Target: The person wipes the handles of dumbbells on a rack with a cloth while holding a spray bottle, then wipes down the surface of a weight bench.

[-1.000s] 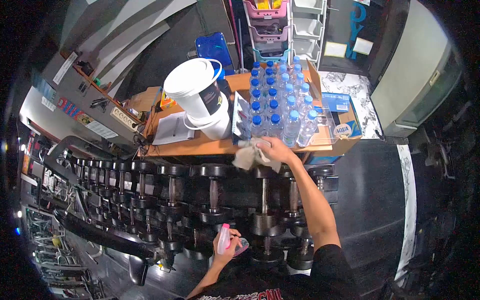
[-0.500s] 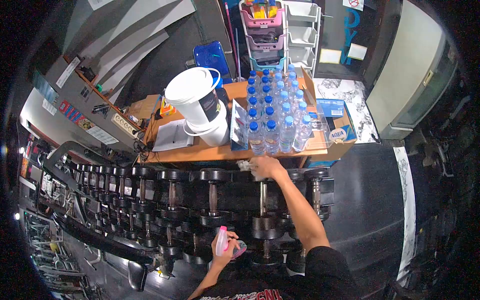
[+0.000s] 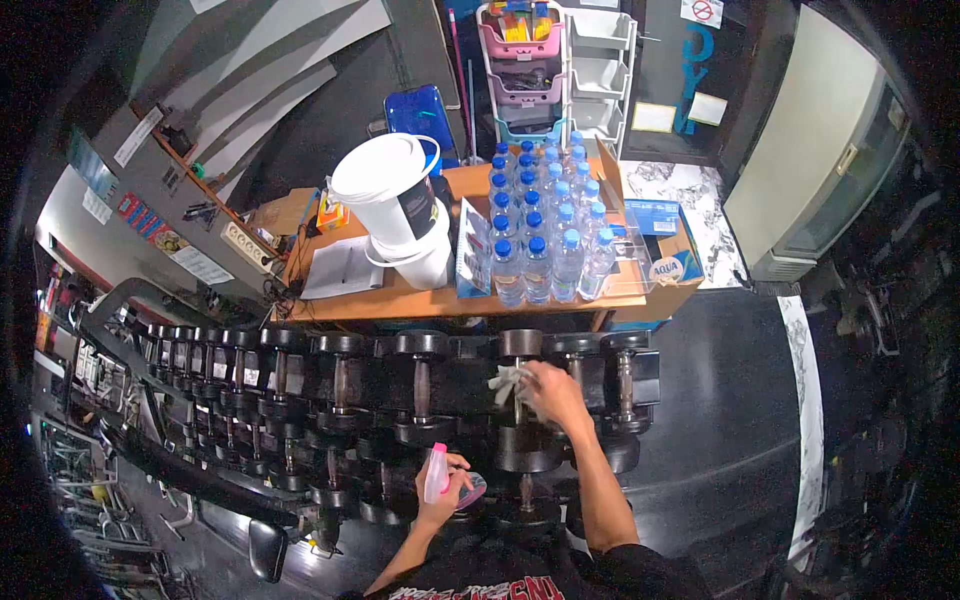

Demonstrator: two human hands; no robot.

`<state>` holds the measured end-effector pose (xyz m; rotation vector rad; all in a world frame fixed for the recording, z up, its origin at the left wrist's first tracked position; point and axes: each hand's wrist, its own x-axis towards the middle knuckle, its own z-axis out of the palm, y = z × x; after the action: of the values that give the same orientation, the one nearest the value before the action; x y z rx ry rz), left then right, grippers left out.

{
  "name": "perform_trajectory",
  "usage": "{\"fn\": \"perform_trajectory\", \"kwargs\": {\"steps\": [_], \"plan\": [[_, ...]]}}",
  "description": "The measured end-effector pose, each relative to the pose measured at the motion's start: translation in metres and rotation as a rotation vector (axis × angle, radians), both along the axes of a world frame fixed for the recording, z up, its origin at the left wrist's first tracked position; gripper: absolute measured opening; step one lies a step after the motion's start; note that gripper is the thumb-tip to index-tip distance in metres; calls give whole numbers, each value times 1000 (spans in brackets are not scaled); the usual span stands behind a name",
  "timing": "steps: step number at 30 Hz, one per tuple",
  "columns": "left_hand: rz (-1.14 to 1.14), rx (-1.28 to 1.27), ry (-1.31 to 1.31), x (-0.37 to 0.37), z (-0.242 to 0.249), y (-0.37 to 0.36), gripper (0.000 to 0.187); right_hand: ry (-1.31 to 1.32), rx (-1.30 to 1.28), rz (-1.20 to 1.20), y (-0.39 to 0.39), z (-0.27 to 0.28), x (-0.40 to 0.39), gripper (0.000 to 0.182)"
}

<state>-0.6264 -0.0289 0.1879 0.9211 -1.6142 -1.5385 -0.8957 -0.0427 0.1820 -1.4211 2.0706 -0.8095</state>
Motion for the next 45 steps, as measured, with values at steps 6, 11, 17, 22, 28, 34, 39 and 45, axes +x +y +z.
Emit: {"fn": "perform_trajectory", "kwargs": {"steps": [6, 11, 17, 22, 28, 34, 39, 45], "plan": [[38, 18, 54, 9, -4, 10, 13, 83, -501, -187, -45, 4, -2, 41], [40, -23, 92, 12, 0, 13, 13, 319, -375, -317, -60, -58, 29, 57], [32, 14, 65, 9, -3, 16, 12, -127, -195, -437, -8, -47, 50, 47], [-10, -33, 54, 1, 4, 15, 11, -116, -391, -438, 4, -28, 33, 35], [-10, -41, 44, 10, 0, 21, 10, 336, -195, -452, -46, -13, 12, 35], [32, -15, 65, 15, -2, 20, 14, 464, -65, -411, -58, -56, 16, 25], [20, -6, 69, 6, 3, 16, 14, 207, -36, -285, -3, -61, 34, 31], [-5, -34, 58, 5, 4, 16, 13, -295, 61, -560, 4, -97, 3, 40]]}}
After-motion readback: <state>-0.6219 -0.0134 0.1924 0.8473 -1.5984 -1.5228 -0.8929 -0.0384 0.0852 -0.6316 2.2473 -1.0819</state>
